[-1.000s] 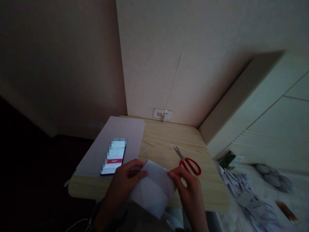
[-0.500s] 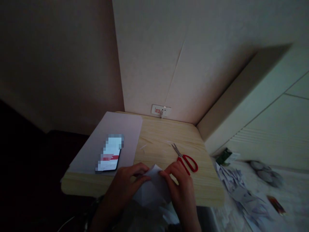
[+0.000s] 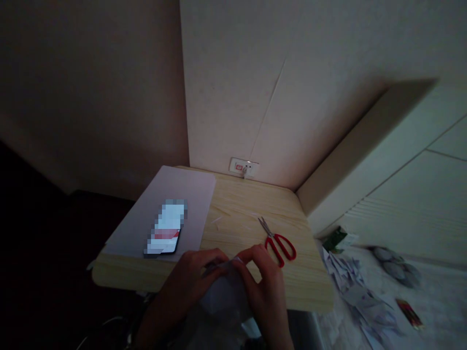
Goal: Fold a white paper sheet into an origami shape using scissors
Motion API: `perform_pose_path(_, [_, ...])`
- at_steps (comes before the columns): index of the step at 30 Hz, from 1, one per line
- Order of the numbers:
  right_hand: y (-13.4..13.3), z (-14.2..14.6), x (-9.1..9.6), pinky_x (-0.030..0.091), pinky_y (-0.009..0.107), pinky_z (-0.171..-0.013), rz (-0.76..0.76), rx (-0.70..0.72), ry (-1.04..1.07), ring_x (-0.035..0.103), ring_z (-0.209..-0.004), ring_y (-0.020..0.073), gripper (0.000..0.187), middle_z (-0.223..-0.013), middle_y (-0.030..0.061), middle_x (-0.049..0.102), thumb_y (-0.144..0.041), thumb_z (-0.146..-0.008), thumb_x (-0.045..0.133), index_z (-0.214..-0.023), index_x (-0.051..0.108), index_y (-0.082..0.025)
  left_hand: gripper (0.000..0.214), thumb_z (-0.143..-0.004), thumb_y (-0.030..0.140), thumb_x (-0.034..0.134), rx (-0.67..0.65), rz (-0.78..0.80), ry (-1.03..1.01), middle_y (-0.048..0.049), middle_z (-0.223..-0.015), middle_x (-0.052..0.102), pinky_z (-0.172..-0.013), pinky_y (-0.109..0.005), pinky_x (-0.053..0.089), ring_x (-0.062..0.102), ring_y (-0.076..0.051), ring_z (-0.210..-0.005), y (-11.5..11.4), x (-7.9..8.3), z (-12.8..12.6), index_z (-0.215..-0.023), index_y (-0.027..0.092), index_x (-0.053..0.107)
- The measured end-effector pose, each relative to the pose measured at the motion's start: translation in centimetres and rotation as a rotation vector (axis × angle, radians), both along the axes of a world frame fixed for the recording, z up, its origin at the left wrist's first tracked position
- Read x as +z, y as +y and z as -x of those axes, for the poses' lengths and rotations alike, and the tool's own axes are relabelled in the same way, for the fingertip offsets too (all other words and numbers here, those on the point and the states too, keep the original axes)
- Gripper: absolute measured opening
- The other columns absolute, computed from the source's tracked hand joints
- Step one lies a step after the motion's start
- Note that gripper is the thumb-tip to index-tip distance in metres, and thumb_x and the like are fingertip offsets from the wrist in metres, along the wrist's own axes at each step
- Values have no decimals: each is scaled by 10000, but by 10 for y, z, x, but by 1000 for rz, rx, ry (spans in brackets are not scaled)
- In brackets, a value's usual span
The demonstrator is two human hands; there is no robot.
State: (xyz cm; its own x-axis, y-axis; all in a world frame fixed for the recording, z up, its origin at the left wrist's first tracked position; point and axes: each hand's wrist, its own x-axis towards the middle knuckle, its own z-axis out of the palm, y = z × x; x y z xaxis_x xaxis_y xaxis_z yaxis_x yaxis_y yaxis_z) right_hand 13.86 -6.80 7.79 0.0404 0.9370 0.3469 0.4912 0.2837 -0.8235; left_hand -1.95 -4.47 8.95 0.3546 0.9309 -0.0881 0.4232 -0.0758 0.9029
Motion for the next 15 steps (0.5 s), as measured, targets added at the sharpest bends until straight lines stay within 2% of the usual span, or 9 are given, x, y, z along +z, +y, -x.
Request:
perform_pose_path(5, [0,1,3,394,224,-573,-60,-45,-40,528,-611,139,233,-621,-20,574,-130,-855,551,-633,553,-201,131,-788,249,587,-30,29,1,5,-770,742,-710,-232,444,673,-176,-763,-1,0,-1,-771,195,705])
perform_pose_path(8, [0,-1,3,420,226,-643,-29,37,-66,580,-706,151,209,-718,2,641,-131,-886,502,-725,615,-203,147,-793,261,580,-11,43,9,2,-785,744,-718,-243,443,672,-185,-777,-1,-2,1,-795,198,712])
perform_pose_path(11, [1,-5,0,434,229,-679,44,86,-81,611,-760,159,153,-786,16,672,-149,-881,526,-796,643,-199,145,-778,269,586,65,39,21,-4,-767,737,-705,-256,444,669,-198,-763,1,-3,4,-778,193,709])
perform_pose_path(15, [0,-8,-3,410,231,-606,88,25,-120,585,-646,153,224,-655,2,612,-205,-883,533,-664,582,-189,128,-751,279,607,98,57,-11,-6,-734,728,-685,-259,452,667,-204,-745,4,-3,9,-739,190,699])
